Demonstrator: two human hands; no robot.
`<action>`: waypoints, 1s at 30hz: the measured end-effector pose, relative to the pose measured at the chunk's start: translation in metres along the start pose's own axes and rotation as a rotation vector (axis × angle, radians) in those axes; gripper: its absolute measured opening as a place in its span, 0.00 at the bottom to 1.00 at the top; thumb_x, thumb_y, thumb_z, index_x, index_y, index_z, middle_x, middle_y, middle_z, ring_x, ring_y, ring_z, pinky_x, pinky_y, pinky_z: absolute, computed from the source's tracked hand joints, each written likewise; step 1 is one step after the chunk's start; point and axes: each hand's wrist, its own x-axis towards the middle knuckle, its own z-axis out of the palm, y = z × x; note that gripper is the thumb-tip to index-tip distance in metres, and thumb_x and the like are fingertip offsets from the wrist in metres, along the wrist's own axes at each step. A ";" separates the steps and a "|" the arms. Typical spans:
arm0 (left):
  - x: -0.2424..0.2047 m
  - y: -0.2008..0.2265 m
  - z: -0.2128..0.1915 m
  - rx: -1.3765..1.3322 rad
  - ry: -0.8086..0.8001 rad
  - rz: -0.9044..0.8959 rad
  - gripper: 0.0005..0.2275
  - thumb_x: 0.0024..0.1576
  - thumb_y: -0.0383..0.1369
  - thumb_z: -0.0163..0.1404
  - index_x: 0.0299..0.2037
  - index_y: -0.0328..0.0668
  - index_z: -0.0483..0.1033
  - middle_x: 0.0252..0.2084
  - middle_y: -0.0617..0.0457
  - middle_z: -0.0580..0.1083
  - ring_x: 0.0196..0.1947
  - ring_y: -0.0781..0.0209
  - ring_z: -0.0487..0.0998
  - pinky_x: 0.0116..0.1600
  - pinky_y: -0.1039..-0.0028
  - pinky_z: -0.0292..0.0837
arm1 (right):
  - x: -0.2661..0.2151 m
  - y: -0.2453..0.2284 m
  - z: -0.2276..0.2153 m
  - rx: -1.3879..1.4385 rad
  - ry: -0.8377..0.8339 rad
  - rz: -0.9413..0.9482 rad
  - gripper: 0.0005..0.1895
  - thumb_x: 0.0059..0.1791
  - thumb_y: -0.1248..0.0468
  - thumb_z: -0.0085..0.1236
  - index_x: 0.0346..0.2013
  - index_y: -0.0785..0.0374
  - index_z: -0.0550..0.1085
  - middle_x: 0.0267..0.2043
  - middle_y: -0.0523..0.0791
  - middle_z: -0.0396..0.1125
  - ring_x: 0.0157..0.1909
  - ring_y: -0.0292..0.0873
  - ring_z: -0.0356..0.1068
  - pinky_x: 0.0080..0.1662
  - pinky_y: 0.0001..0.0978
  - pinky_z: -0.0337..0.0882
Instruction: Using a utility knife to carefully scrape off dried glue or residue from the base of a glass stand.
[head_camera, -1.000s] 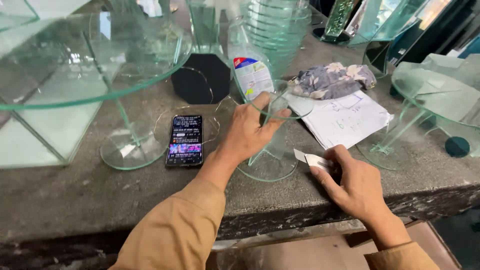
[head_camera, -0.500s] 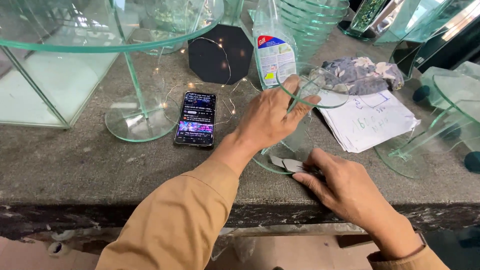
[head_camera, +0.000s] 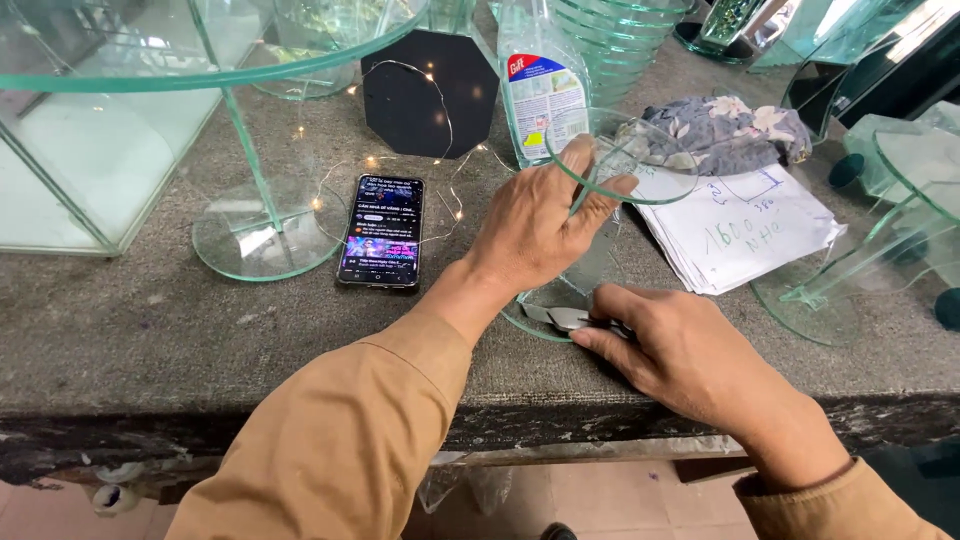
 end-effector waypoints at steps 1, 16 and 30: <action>0.000 0.001 0.001 -0.005 -0.003 0.000 0.25 0.70 0.54 0.40 0.60 0.37 0.65 0.27 0.44 0.76 0.23 0.37 0.77 0.27 0.50 0.60 | 0.002 0.000 0.001 0.000 -0.001 0.005 0.17 0.59 0.43 0.56 0.41 0.51 0.73 0.29 0.47 0.76 0.33 0.60 0.75 0.36 0.49 0.69; -0.002 0.004 0.000 -0.007 0.063 0.048 0.22 0.71 0.53 0.41 0.54 0.38 0.66 0.30 0.43 0.78 0.30 0.30 0.80 0.31 0.49 0.63 | 0.000 0.007 -0.006 0.075 -0.026 0.103 0.18 0.58 0.46 0.59 0.31 0.52 0.75 0.17 0.41 0.68 0.21 0.43 0.65 0.32 0.40 0.66; 0.000 0.014 -0.001 0.007 0.085 -0.016 0.23 0.70 0.54 0.40 0.52 0.39 0.68 0.29 0.46 0.76 0.27 0.33 0.79 0.30 0.49 0.65 | -0.004 0.001 0.009 -0.031 0.114 -0.050 0.17 0.59 0.45 0.59 0.40 0.53 0.73 0.30 0.46 0.74 0.31 0.57 0.74 0.35 0.48 0.69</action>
